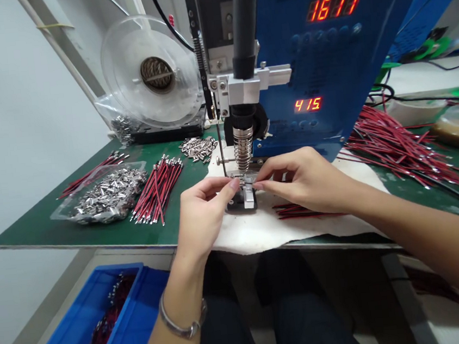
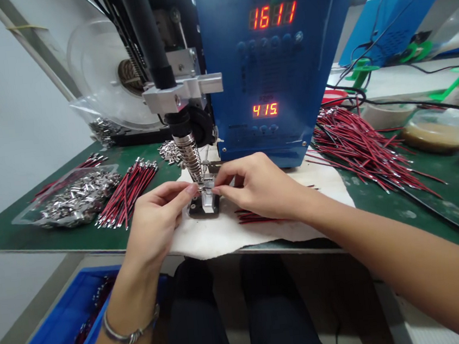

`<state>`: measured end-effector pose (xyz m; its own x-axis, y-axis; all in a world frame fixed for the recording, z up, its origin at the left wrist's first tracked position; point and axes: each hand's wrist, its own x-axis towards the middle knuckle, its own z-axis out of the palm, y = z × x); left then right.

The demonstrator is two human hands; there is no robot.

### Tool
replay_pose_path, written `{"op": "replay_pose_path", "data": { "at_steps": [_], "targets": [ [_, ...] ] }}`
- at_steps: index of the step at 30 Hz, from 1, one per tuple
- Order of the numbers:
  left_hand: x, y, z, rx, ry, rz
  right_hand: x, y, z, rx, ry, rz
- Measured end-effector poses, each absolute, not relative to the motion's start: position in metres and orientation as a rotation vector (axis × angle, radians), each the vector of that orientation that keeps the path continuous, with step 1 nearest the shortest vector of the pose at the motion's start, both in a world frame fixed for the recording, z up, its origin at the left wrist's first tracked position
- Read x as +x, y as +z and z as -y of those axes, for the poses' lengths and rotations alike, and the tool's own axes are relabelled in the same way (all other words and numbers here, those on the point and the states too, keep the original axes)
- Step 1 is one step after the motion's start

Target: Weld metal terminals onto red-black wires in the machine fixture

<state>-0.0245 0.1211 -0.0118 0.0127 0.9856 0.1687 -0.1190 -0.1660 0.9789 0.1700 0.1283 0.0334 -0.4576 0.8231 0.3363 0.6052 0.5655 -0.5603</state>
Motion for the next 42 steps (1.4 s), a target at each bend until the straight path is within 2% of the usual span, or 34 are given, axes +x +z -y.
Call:
{"op": "replay_pose_path", "data": {
  "at_steps": [42],
  "targets": [
    [-0.0244, -0.0139, -0.1211, 1.175, 1.440, -1.043, 0.1706, 0.0368, -0.1283, -1.056, 0.391, 2.300]
  ]
}}
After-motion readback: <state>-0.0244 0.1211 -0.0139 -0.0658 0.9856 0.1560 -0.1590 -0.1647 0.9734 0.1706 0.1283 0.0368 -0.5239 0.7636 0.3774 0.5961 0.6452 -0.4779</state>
